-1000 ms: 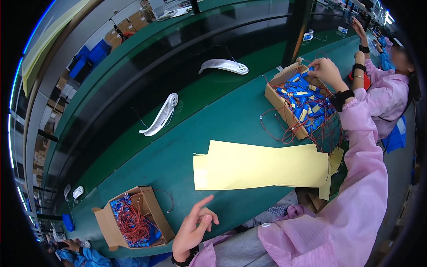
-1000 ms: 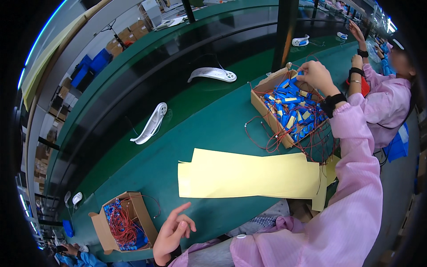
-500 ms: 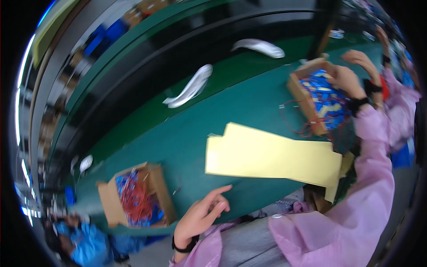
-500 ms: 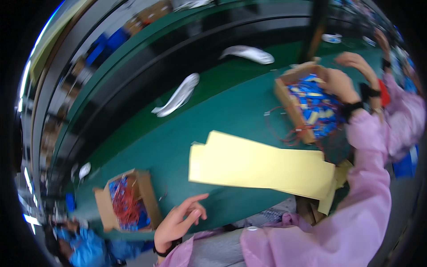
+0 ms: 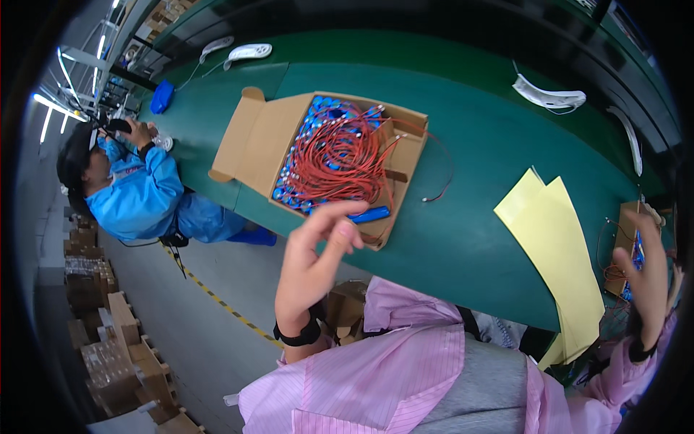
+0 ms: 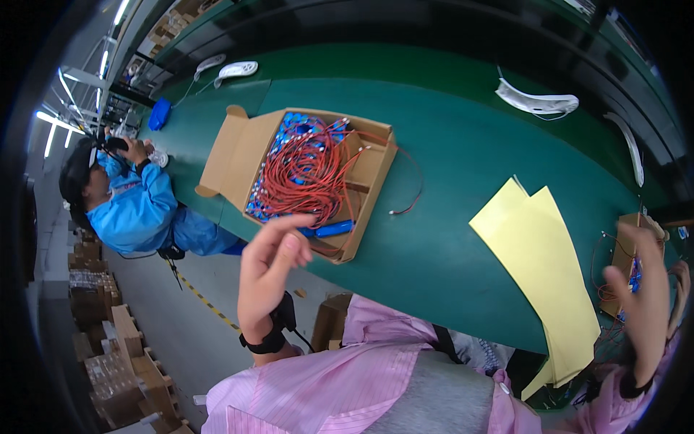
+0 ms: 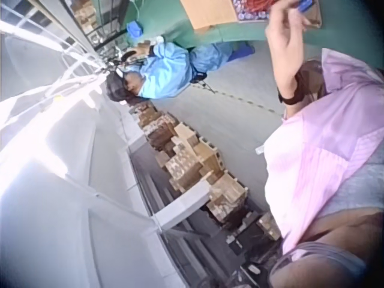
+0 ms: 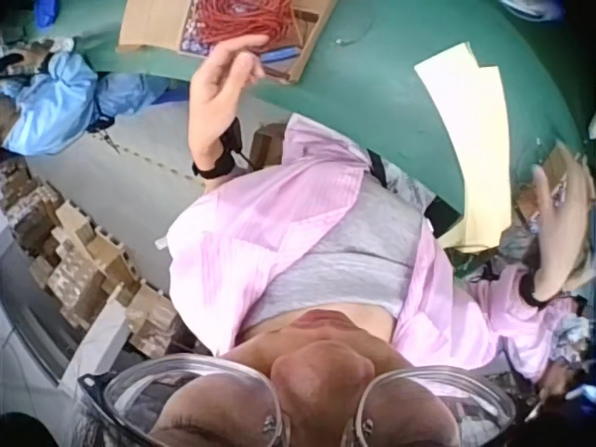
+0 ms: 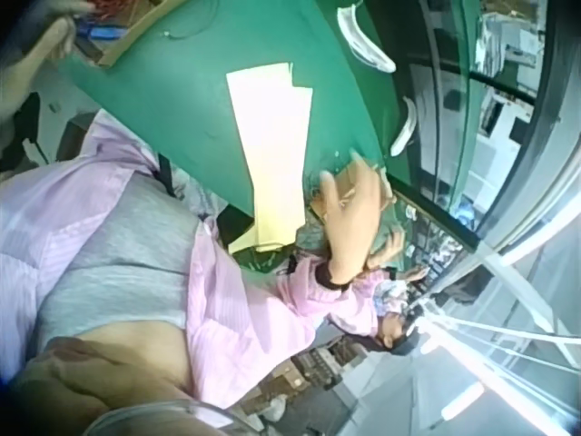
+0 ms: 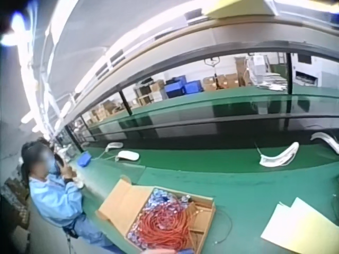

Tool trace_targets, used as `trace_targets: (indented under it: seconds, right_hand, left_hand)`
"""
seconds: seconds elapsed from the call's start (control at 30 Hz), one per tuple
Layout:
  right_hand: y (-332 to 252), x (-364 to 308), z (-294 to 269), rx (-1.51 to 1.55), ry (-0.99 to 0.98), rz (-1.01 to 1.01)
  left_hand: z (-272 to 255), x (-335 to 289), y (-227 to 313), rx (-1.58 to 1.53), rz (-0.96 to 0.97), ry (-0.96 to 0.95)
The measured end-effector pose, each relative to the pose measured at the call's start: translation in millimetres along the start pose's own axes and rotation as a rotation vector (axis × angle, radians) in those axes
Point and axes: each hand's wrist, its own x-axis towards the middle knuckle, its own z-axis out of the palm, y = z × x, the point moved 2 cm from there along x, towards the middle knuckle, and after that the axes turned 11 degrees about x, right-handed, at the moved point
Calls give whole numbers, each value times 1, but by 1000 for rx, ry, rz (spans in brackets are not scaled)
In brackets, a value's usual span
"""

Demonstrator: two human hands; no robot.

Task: The recorder is assembling small battery packs by picking up individual blue battery cells, applying yellow adhesive tape, and connecting red wires.

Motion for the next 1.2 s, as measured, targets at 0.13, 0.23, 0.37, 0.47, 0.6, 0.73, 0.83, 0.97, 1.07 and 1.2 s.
trace_targets:
  seconds: [0.13, 0.23, 0.37, 0.47, 0.6, 0.73, 0.83, 0.97, 1.07, 1.2]
  right_hand:
    - [-125, 52, 63, 201, -276, -229]
    - [-163, 74, 112, 232, -325, -368]
    - [-214, 89, 152, 382, -468, -357]
    - [-230, 90, 178, 457, -480, -323]
    - [-239, 98, 197, 504, -568, -155]
    - [-244, 104, 199, 538, -556, -110]
    - [-246, 102, 201, 621, -471, -99]
    - [-243, 96, 211, 614, -306, -210]
    - [-243, 95, 214, 552, -177, -318]
    - [-242, 99, 209, 550, -159, -367]
  left_hand:
    - [-26, -12, -42, 327, 77, 324]
    - [-36, -21, -46, 395, 39, 355]
    - [-44, -32, -59, 431, -7, 402]
    - [-40, -30, -66, 522, 56, 431]
    - [-39, -26, -69, 515, 96, 354]
    - [-40, -20, -69, 527, 83, 347]
    - [-37, -13, -69, 574, 156, 326]
    - [-18, -1, -65, 636, 216, 399]
    - [-4, 11, -57, 683, 177, 477]
    - [-1, 30, -55, 755, 131, 505]
